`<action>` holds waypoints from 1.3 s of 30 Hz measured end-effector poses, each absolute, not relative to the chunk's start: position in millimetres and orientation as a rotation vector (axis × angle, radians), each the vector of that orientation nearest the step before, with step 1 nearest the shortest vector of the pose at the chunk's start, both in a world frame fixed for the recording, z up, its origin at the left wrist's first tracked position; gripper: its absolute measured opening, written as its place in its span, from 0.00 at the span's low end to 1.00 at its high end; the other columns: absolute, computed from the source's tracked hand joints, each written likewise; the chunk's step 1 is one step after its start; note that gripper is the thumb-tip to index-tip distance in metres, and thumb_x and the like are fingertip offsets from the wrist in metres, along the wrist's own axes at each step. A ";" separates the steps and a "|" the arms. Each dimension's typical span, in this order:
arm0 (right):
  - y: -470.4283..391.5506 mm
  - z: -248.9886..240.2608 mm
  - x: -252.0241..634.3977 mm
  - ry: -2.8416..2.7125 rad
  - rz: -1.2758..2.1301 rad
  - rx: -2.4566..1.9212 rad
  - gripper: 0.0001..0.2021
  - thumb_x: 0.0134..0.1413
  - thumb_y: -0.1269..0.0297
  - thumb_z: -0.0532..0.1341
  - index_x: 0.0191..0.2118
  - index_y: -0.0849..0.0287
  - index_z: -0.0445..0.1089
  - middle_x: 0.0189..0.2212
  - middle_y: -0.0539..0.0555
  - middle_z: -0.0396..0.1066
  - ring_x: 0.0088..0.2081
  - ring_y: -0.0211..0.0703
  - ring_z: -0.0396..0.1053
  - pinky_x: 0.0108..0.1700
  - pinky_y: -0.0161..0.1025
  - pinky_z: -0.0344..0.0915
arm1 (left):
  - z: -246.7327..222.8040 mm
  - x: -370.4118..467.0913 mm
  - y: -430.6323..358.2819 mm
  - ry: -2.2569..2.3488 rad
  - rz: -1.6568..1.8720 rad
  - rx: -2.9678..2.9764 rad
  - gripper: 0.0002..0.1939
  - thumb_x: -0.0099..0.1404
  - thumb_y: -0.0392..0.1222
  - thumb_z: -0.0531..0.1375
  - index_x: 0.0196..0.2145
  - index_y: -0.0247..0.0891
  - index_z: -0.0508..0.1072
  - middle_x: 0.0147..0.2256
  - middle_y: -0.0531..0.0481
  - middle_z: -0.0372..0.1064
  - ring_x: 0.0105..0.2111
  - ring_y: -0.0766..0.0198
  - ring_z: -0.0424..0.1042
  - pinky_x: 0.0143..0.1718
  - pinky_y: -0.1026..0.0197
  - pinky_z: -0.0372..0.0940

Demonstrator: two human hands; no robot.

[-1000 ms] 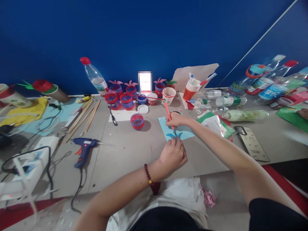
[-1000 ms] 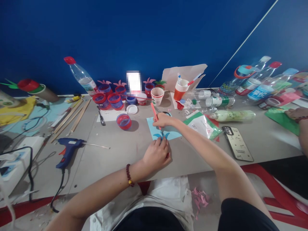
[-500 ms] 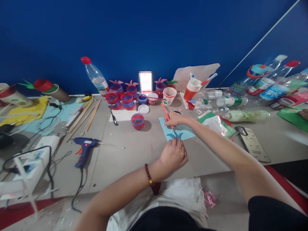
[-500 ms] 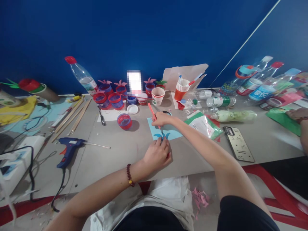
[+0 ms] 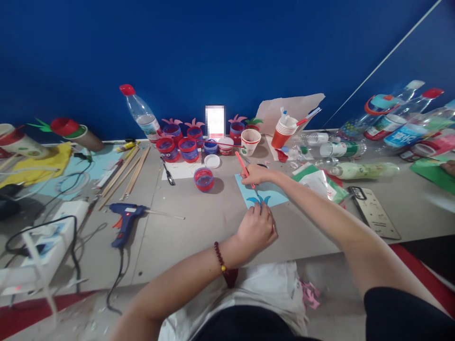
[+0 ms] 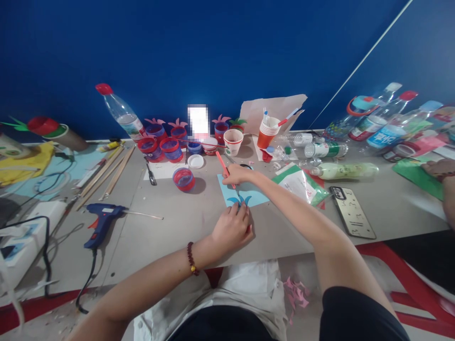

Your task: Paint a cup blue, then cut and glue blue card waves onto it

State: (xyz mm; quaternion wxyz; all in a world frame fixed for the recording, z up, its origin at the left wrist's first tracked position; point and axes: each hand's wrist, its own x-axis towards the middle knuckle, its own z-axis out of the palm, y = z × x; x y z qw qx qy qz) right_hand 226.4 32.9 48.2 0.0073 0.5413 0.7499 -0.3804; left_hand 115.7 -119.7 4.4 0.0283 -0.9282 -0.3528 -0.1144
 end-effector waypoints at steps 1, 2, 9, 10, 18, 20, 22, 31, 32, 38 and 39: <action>33.2 48.3 226.0 2.344 -1.195 1.690 0.09 0.39 0.67 0.59 0.18 0.57 0.56 0.14 0.45 0.63 0.17 0.33 0.58 0.21 0.32 0.54 | 4.2 115.7 -119.6 -1.086 -0.358 -2.864 0.24 0.66 0.44 0.51 0.50 0.22 0.72 0.52 0.30 0.68 0.47 0.45 0.68 0.40 0.52 0.64; 33.3 48.4 225.6 2.342 -1.199 1.689 0.09 0.39 0.68 0.59 0.18 0.57 0.56 0.14 0.45 0.63 0.17 0.33 0.58 0.21 0.32 0.54 | 3.8 115.8 -119.4 -1.084 -0.364 -2.862 0.24 0.66 0.44 0.51 0.50 0.22 0.72 0.52 0.30 0.68 0.47 0.45 0.68 0.40 0.52 0.64; 35.0 47.5 225.4 2.357 -1.207 1.684 0.09 0.40 0.68 0.58 0.18 0.57 0.57 0.13 0.45 0.62 0.16 0.32 0.58 0.21 0.32 0.54 | 3.3 116.6 -120.3 -1.091 -0.380 -2.848 0.23 0.66 0.43 0.51 0.49 0.23 0.73 0.51 0.31 0.69 0.47 0.45 0.68 0.40 0.52 0.65; 35.6 47.3 225.5 2.360 -1.207 1.683 0.09 0.40 0.69 0.58 0.18 0.57 0.57 0.13 0.45 0.62 0.16 0.32 0.58 0.21 0.32 0.54 | 3.4 116.5 -120.4 -1.089 -0.382 -2.848 0.23 0.66 0.43 0.51 0.49 0.23 0.73 0.51 0.31 0.69 0.47 0.45 0.68 0.40 0.52 0.65; 39.7 41.1 226.5 2.376 -1.260 1.700 0.09 0.41 0.69 0.58 0.17 0.58 0.57 0.12 0.45 0.61 0.17 0.32 0.59 0.21 0.30 0.55 | 0.6 116.6 -120.3 -1.078 -0.397 -2.834 0.23 0.66 0.44 0.51 0.50 0.22 0.73 0.51 0.31 0.69 0.48 0.44 0.68 0.40 0.52 0.65; 40.2 39.2 226.5 2.371 -1.284 1.713 0.09 0.41 0.70 0.58 0.17 0.58 0.56 0.12 0.45 0.61 0.16 0.32 0.59 0.21 0.30 0.55 | -0.3 116.9 -120.6 -1.076 -0.393 -2.832 0.23 0.66 0.44 0.51 0.50 0.22 0.73 0.51 0.31 0.69 0.48 0.44 0.68 0.40 0.52 0.65; 40.1 38.5 226.3 2.365 -1.308 1.721 0.09 0.40 0.70 0.58 0.17 0.57 0.56 0.12 0.45 0.61 0.16 0.32 0.59 0.21 0.30 0.55 | -1.0 117.0 -120.9 -1.081 -0.379 -2.833 0.24 0.66 0.44 0.51 0.51 0.23 0.72 0.52 0.31 0.68 0.49 0.44 0.67 0.41 0.52 0.64; 38.4 51.0 230.2 2.377 -1.498 1.808 0.14 0.46 0.67 0.60 0.16 0.58 0.55 0.11 0.45 0.59 0.16 0.31 0.58 0.19 0.30 0.54 | 5.8 113.1 -119.2 -1.074 -0.361 -2.872 0.22 0.66 0.45 0.51 0.48 0.26 0.72 0.51 0.34 0.68 0.46 0.48 0.66 0.48 0.48 0.60; 37.8 52.4 231.5 2.383 -1.520 1.827 0.15 0.47 0.65 0.60 0.17 0.58 0.54 0.11 0.45 0.59 0.16 0.31 0.58 0.19 0.30 0.53 | 7.0 112.7 -118.4 -1.068 -0.361 -2.881 0.21 0.66 0.45 0.51 0.48 0.28 0.72 0.50 0.34 0.68 0.45 0.48 0.66 0.49 0.47 0.59; 19.9 53.7 238.6 2.563 -1.810 2.057 0.24 0.45 0.45 0.64 0.17 0.58 0.57 0.11 0.45 0.56 0.15 0.29 0.52 0.17 0.30 0.48 | 11.7 110.3 -111.4 -1.051 -0.344 -2.953 0.17 0.64 0.47 0.53 0.43 0.32 0.72 0.48 0.38 0.68 0.45 0.49 0.63 0.48 0.48 0.59; 14.3 52.1 239.9 2.545 -1.878 2.119 0.25 0.44 0.41 0.64 0.18 0.59 0.59 0.11 0.45 0.56 0.14 0.29 0.51 0.17 0.30 0.47 | 12.1 109.8 -110.1 -1.029 -0.335 -2.970 0.17 0.64 0.48 0.53 0.43 0.33 0.72 0.48 0.39 0.68 0.45 0.49 0.63 0.48 0.48 0.59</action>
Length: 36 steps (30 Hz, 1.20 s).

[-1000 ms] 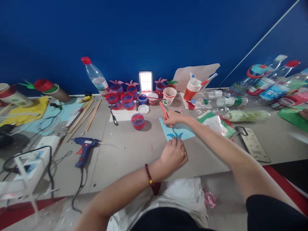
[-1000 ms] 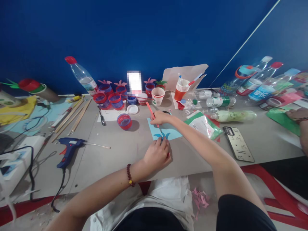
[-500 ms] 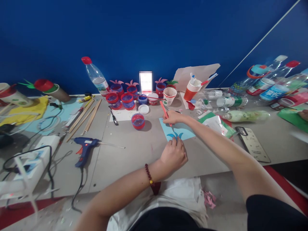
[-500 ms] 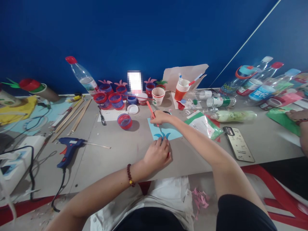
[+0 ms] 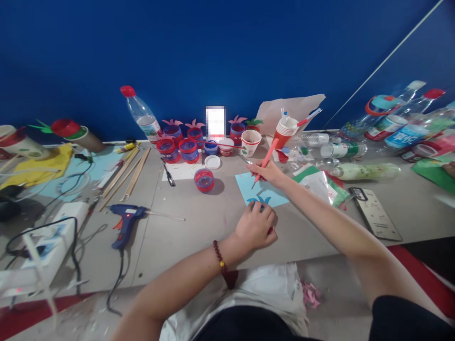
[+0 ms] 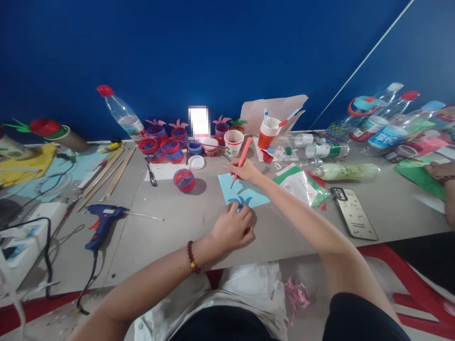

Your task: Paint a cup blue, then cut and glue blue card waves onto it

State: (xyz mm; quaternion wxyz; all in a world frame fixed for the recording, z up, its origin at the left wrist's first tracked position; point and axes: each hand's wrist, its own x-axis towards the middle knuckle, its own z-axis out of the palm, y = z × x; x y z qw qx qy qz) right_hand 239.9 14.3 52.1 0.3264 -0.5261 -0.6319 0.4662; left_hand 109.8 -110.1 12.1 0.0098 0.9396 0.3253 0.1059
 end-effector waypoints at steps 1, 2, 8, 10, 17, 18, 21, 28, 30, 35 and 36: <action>8.4 49.8 241.4 -1.589 1.229 -1.384 0.27 0.43 0.38 0.63 0.18 0.59 0.61 0.10 0.45 0.55 0.14 0.29 0.51 0.16 0.30 0.47 | 12.4 109.2 -109.0 0.993 0.321 2.936 0.18 0.64 0.48 0.53 0.43 0.33 0.71 0.48 0.39 0.68 0.46 0.49 0.62 0.49 0.48 0.59; 2.2 46.9 243.0 -1.523 1.233 -1.393 0.28 0.42 0.36 0.62 0.18 0.59 0.63 0.10 0.45 0.55 0.14 0.29 0.50 0.16 0.31 0.46 | 12.6 108.7 -108.3 0.977 0.312 2.940 0.18 0.64 0.48 0.53 0.44 0.32 0.71 0.48 0.40 0.67 0.46 0.49 0.62 0.50 0.48 0.59; -27.7 29.1 253.0 -1.229 1.324 -1.395 0.27 0.41 0.36 0.64 0.22 0.61 0.68 0.13 0.50 0.64 0.15 0.33 0.59 0.17 0.32 0.58 | 13.8 108.3 -109.7 0.977 0.256 2.924 0.21 0.63 0.52 0.53 0.45 0.33 0.70 0.48 0.41 0.66 0.48 0.49 0.61 0.55 0.46 0.56; -32.5 26.7 255.4 -1.239 1.432 -1.343 0.24 0.40 0.42 0.69 0.27 0.62 0.71 0.19 0.52 0.70 0.19 0.35 0.65 0.21 0.33 0.63 | 13.7 108.5 -111.0 1.000 0.265 2.920 0.22 0.63 0.53 0.53 0.46 0.33 0.69 0.47 0.42 0.66 0.49 0.48 0.61 0.57 0.44 0.54; -27.2 17.9 264.8 -1.469 1.456 -1.288 0.17 0.42 0.53 0.70 0.30 0.63 0.72 0.23 0.51 0.73 0.19 0.30 0.60 0.22 0.31 0.59 | 12.4 108.1 -112.9 1.017 0.252 2.953 0.24 0.63 0.55 0.53 0.47 0.34 0.70 0.48 0.41 0.66 0.49 0.49 0.61 0.58 0.43 0.53; -24.8 16.5 266.3 -1.512 1.444 -1.291 0.17 0.42 0.54 0.70 0.30 0.63 0.73 0.22 0.51 0.72 0.19 0.30 0.60 0.22 0.31 0.59 | 12.1 108.2 -112.9 1.018 0.250 2.955 0.24 0.63 0.55 0.53 0.47 0.34 0.70 0.48 0.41 0.65 0.49 0.49 0.60 0.58 0.43 0.53; -18.7 12.9 270.7 -1.609 1.461 -1.288 0.17 0.41 0.53 0.71 0.29 0.64 0.74 0.20 0.50 0.70 0.20 0.32 0.60 0.22 0.32 0.59 | 11.1 108.6 -112.9 1.022 0.256 2.958 0.24 0.64 0.55 0.53 0.47 0.34 0.69 0.50 0.40 0.65 0.49 0.48 0.60 0.57 0.42 0.53; -16.4 6.9 278.1 -1.652 1.503 -1.254 0.17 0.43 0.52 0.70 0.31 0.64 0.75 0.22 0.50 0.70 0.22 0.33 0.62 0.24 0.32 0.60 | 10.4 109.2 -113.1 1.030 0.263 2.951 0.24 0.64 0.55 0.52 0.48 0.33 0.69 0.49 0.41 0.65 0.49 0.49 0.60 0.58 0.42 0.53; -16.3 5.9 279.0 -1.653 1.513 -1.250 0.17 0.42 0.52 0.70 0.31 0.64 0.75 0.22 0.50 0.70 0.21 0.33 0.61 0.24 0.32 0.60 | 10.7 109.2 -113.0 1.034 0.257 2.949 0.24 0.64 0.55 0.53 0.48 0.34 0.69 0.49 0.41 0.65 0.50 0.49 0.60 0.58 0.42 0.53; -15.5 5.6 279.8 -1.668 1.525 -1.246 0.17 0.42 0.52 0.70 0.32 0.64 0.76 0.22 0.51 0.71 0.21 0.33 0.61 0.24 0.32 0.60 | 11.4 109.0 -112.8 1.031 0.262 2.950 0.23 0.64 0.55 0.53 0.47 0.34 0.69 0.49 0.41 0.66 0.50 0.48 0.60 0.58 0.42 0.53; -15.4 6.0 279.7 -1.671 1.529 -1.247 0.17 0.43 0.52 0.70 0.32 0.63 0.76 0.23 0.51 0.71 0.21 0.33 0.61 0.24 0.32 0.60 | 11.5 109.0 -112.8 1.031 0.268 2.946 0.23 0.64 0.55 0.53 0.47 0.34 0.69 0.48 0.41 0.66 0.49 0.48 0.60 0.58 0.42 0.53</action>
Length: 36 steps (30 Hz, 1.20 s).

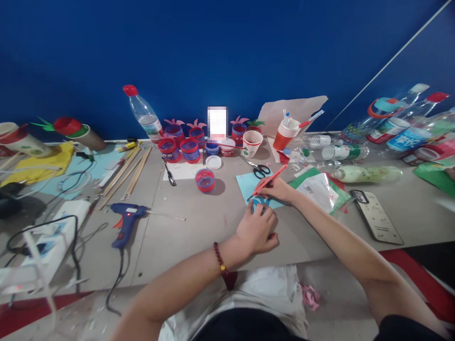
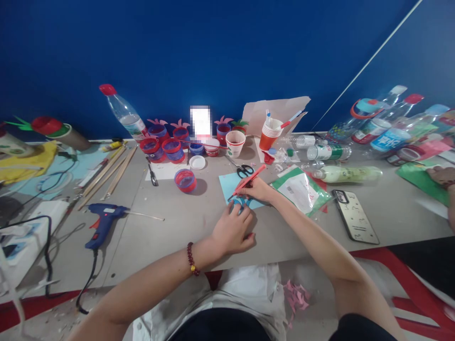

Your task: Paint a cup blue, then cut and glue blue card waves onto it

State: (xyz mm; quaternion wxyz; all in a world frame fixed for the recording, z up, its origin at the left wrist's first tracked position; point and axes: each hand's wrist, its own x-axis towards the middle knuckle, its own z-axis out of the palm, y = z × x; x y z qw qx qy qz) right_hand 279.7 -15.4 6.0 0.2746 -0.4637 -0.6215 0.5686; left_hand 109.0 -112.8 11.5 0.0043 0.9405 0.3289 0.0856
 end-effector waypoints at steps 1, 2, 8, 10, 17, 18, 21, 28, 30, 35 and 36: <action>-15.4 6.5 279.7 -1.673 1.532 -1.246 0.17 0.43 0.52 0.69 0.32 0.63 0.76 0.23 0.51 0.71 0.21 0.33 0.61 0.24 0.32 0.60 | 11.5 108.9 -112.9 1.031 0.275 2.942 0.23 0.64 0.55 0.53 0.47 0.34 0.69 0.48 0.41 0.66 0.49 0.48 0.60 0.58 0.42 0.53; -15.4 7.2 279.5 -1.676 1.535 -1.243 0.17 0.43 0.52 0.69 0.32 0.63 0.76 0.23 0.51 0.71 0.21 0.33 0.61 0.24 0.32 0.60 | 11.5 108.9 -113.0 1.034 0.285 2.937 0.23 0.63 0.55 0.53 0.46 0.34 0.69 0.48 0.41 0.66 0.49 0.48 0.60 0.58 0.42 0.53; -13.7 13.2 277.5 -1.737 1.519 -1.220 0.17 0.43 0.53 0.69 0.31 0.64 0.74 0.22 0.49 0.70 0.18 0.30 0.59 0.21 0.31 0.57 | 12.2 109.4 -113.6 1.038 0.319 2.913 0.23 0.63 0.54 0.53 0.46 0.33 0.69 0.47 0.42 0.66 0.48 0.48 0.61 0.58 0.42 0.54; -12.5 14.7 277.1 -1.752 1.522 -1.224 0.17 0.43 0.53 0.69 0.30 0.64 0.74 0.21 0.48 0.69 0.17 0.30 0.58 0.20 0.31 0.55 | 12.6 109.6 -114.1 1.047 0.313 2.911 0.23 0.62 0.55 0.54 0.46 0.33 0.69 0.47 0.42 0.67 0.48 0.48 0.61 0.58 0.42 0.54; -11.1 13.4 279.5 -1.750 1.546 -1.208 0.17 0.44 0.53 0.69 0.31 0.63 0.72 0.21 0.48 0.70 0.17 0.31 0.60 0.20 0.31 0.58 | 10.5 109.6 -114.5 1.060 0.305 2.934 0.25 0.63 0.56 0.53 0.47 0.33 0.69 0.49 0.40 0.66 0.49 0.48 0.60 0.58 0.42 0.53; -11.3 12.6 280.0 -1.748 1.547 -1.204 0.17 0.44 0.53 0.69 0.31 0.63 0.71 0.21 0.48 0.70 0.17 0.31 0.61 0.20 0.31 0.59 | 10.0 109.7 -114.3 1.059 0.308 2.936 0.25 0.63 0.56 0.53 0.47 0.33 0.69 0.48 0.41 0.66 0.49 0.48 0.60 0.58 0.42 0.53; -11.6 9.9 281.5 -1.733 1.541 -1.205 0.17 0.44 0.53 0.69 0.31 0.63 0.71 0.22 0.49 0.72 0.18 0.32 0.62 0.21 0.31 0.61 | 9.3 109.9 -113.9 1.060 0.311 2.939 0.25 0.63 0.56 0.53 0.46 0.33 0.69 0.48 0.41 0.66 0.49 0.48 0.60 0.58 0.42 0.53; -10.3 4.7 284.1 -1.708 1.560 -1.169 0.16 0.44 0.54 0.70 0.31 0.62 0.71 0.24 0.51 0.74 0.20 0.33 0.65 0.23 0.32 0.64 | 8.8 110.3 -114.7 1.071 0.287 2.941 0.25 0.63 0.57 0.51 0.47 0.33 0.69 0.49 0.41 0.65 0.50 0.48 0.60 0.59 0.42 0.52; -10.4 4.7 284.2 -1.693 1.568 -1.157 0.16 0.44 0.54 0.70 0.30 0.62 0.71 0.25 0.52 0.75 0.20 0.33 0.65 0.23 0.32 0.63 | 8.4 110.4 -115.0 1.071 0.290 2.942 0.26 0.63 0.57 0.51 0.47 0.34 0.69 0.49 0.41 0.65 0.50 0.48 0.60 0.59 0.42 0.52; -10.8 5.4 284.5 -1.679 1.567 -1.140 0.16 0.43 0.54 0.70 0.30 0.61 0.70 0.25 0.52 0.75 0.19 0.33 0.64 0.23 0.32 0.63 | 8.9 110.0 -114.4 1.067 0.294 2.940 0.25 0.63 0.57 0.52 0.47 0.34 0.70 0.49 0.41 0.66 0.50 0.48 0.60 0.58 0.42 0.52; -10.6 5.3 284.7 -1.676 1.568 -1.141 0.16 0.43 0.53 0.70 0.30 0.61 0.70 0.25 0.52 0.75 0.20 0.33 0.64 0.23 0.32 0.63 | 9.3 109.9 -114.1 1.065 0.297 2.938 0.25 0.63 0.57 0.52 0.47 0.33 0.70 0.49 0.40 0.66 0.50 0.47 0.60 0.58 0.42 0.52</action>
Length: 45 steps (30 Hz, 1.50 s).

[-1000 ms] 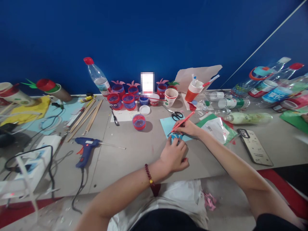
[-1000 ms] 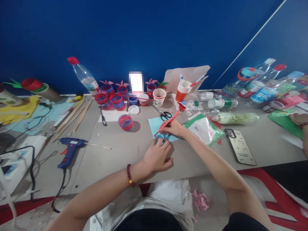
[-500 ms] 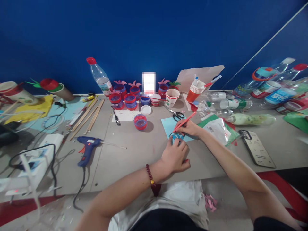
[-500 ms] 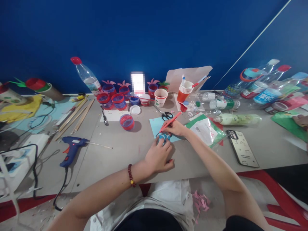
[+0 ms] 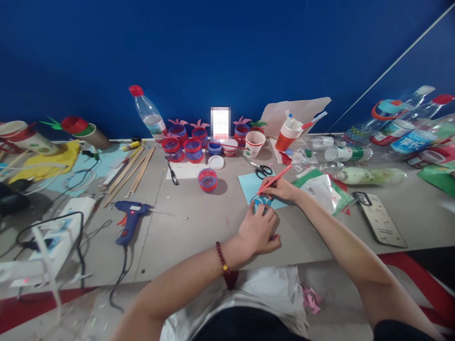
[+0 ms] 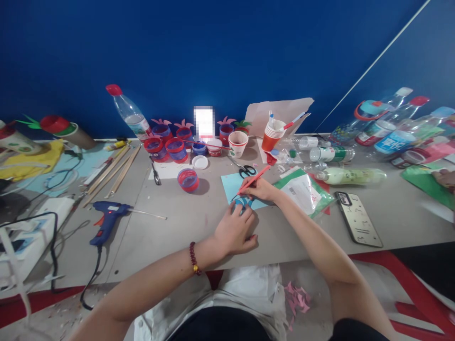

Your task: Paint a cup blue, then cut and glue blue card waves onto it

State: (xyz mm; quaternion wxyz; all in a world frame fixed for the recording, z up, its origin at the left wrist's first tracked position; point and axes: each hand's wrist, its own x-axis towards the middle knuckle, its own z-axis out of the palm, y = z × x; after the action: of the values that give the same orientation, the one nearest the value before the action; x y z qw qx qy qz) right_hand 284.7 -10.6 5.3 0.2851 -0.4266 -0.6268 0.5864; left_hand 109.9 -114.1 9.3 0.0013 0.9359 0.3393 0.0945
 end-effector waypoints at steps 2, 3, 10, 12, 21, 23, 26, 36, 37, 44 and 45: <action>-10.0 5.3 285.0 -1.667 1.574 -1.140 0.17 0.43 0.53 0.71 0.30 0.61 0.70 0.25 0.52 0.75 0.20 0.33 0.65 0.23 0.32 0.63 | 9.7 109.5 -113.7 1.059 0.301 2.934 0.25 0.63 0.57 0.52 0.47 0.33 0.70 0.49 0.40 0.66 0.49 0.48 0.60 0.58 0.42 0.52; -9.7 5.4 285.2 -1.663 1.579 -1.137 0.17 0.43 0.53 0.71 0.30 0.61 0.70 0.24 0.52 0.75 0.20 0.33 0.65 0.23 0.32 0.64 | 9.7 109.3 -113.5 1.056 0.302 2.933 0.26 0.63 0.57 0.52 0.47 0.33 0.69 0.49 0.40 0.66 0.49 0.48 0.60 0.58 0.42 0.52; -18.2 9.7 287.7 -1.511 1.364 -1.134 0.17 0.48 0.49 0.67 0.33 0.59 0.72 0.26 0.53 0.76 0.23 0.37 0.69 0.25 0.35 0.68 | 6.3 109.5 -114.4 1.054 0.296 2.951 0.27 0.63 0.58 0.51 0.48 0.33 0.69 0.52 0.38 0.64 0.51 0.46 0.59 0.58 0.41 0.51; -25.3 8.4 288.6 -1.537 1.217 -1.190 0.16 0.54 0.50 0.64 0.39 0.58 0.73 0.30 0.55 0.77 0.31 0.43 0.75 0.35 0.40 0.73 | 6.2 109.6 -114.3 1.051 0.300 2.953 0.27 0.63 0.58 0.52 0.48 0.32 0.69 0.52 0.38 0.64 0.51 0.46 0.59 0.58 0.41 0.51; -42.6 -16.2 280.6 -2.225 0.652 -1.182 0.18 0.62 0.59 0.55 0.55 0.54 0.68 0.58 0.58 0.67 0.61 0.50 0.62 0.63 0.51 0.60 | 10.1 106.0 -111.4 0.984 0.253 2.933 0.26 0.63 0.57 0.53 0.50 0.35 0.69 0.49 0.41 0.65 0.52 0.46 0.59 0.58 0.41 0.51; -42.0 -15.0 277.9 -2.294 0.587 -1.162 0.18 0.63 0.61 0.53 0.56 0.54 0.67 0.58 0.58 0.66 0.62 0.50 0.61 0.62 0.50 0.60 | 11.2 104.0 -111.1 0.984 0.243 2.930 0.26 0.64 0.57 0.53 0.50 0.35 0.69 0.50 0.42 0.64 0.52 0.45 0.59 0.58 0.41 0.52; -40.8 -8.7 276.5 -2.374 0.525 -1.172 0.18 0.64 0.60 0.53 0.57 0.54 0.65 0.59 0.58 0.66 0.62 0.51 0.62 0.62 0.50 0.61 | 13.1 102.0 -110.7 0.977 0.219 2.931 0.26 0.64 0.56 0.52 0.50 0.34 0.69 0.51 0.41 0.64 0.53 0.45 0.59 0.59 0.41 0.52; -27.2 -16.3 277.0 -2.485 0.477 -1.175 0.22 0.61 0.60 0.56 0.60 0.54 0.61 0.63 0.60 0.59 0.65 0.53 0.56 0.64 0.55 0.56 | 13.0 100.0 -109.5 0.972 0.229 2.912 0.29 0.64 0.57 0.52 0.54 0.32 0.65 0.53 0.40 0.63 0.53 0.46 0.59 0.59 0.42 0.52; -26.2 -19.4 277.2 -2.471 0.489 -1.176 0.22 0.61 0.60 0.57 0.60 0.54 0.61 0.63 0.61 0.59 0.64 0.54 0.56 0.64 0.55 0.57 | 12.3 99.8 -109.3 0.969 0.232 2.915 0.29 0.64 0.57 0.52 0.54 0.32 0.65 0.53 0.40 0.63 0.52 0.46 0.59 0.59 0.43 0.52; -22.5 -29.5 269.4 -2.427 0.483 -1.144 0.23 0.61 0.62 0.58 0.60 0.56 0.60 0.61 0.62 0.62 0.63 0.54 0.58 0.62 0.56 0.59 | 3.8 91.8 -105.1 0.976 0.238 2.937 0.27 0.65 0.56 0.52 0.53 0.34 0.67 0.51 0.42 0.63 0.51 0.48 0.59 0.57 0.46 0.54; -21.3 -29.6 265.7 -2.435 0.472 -1.141 0.23 0.61 0.62 0.58 0.60 0.56 0.60 0.61 0.62 0.62 0.64 0.54 0.58 0.63 0.56 0.59 | 3.1 88.2 -103.7 0.972 0.231 2.942 0.26 0.65 0.56 0.52 0.52 0.34 0.67 0.51 0.42 0.63 0.51 0.48 0.59 0.57 0.46 0.55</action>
State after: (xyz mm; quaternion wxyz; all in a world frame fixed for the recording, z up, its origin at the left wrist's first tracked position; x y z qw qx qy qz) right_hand 265.7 -21.3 -29.6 0.2044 -0.4091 -0.8730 0.1694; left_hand 88.2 -103.7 3.1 0.0173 0.9467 0.3129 0.0743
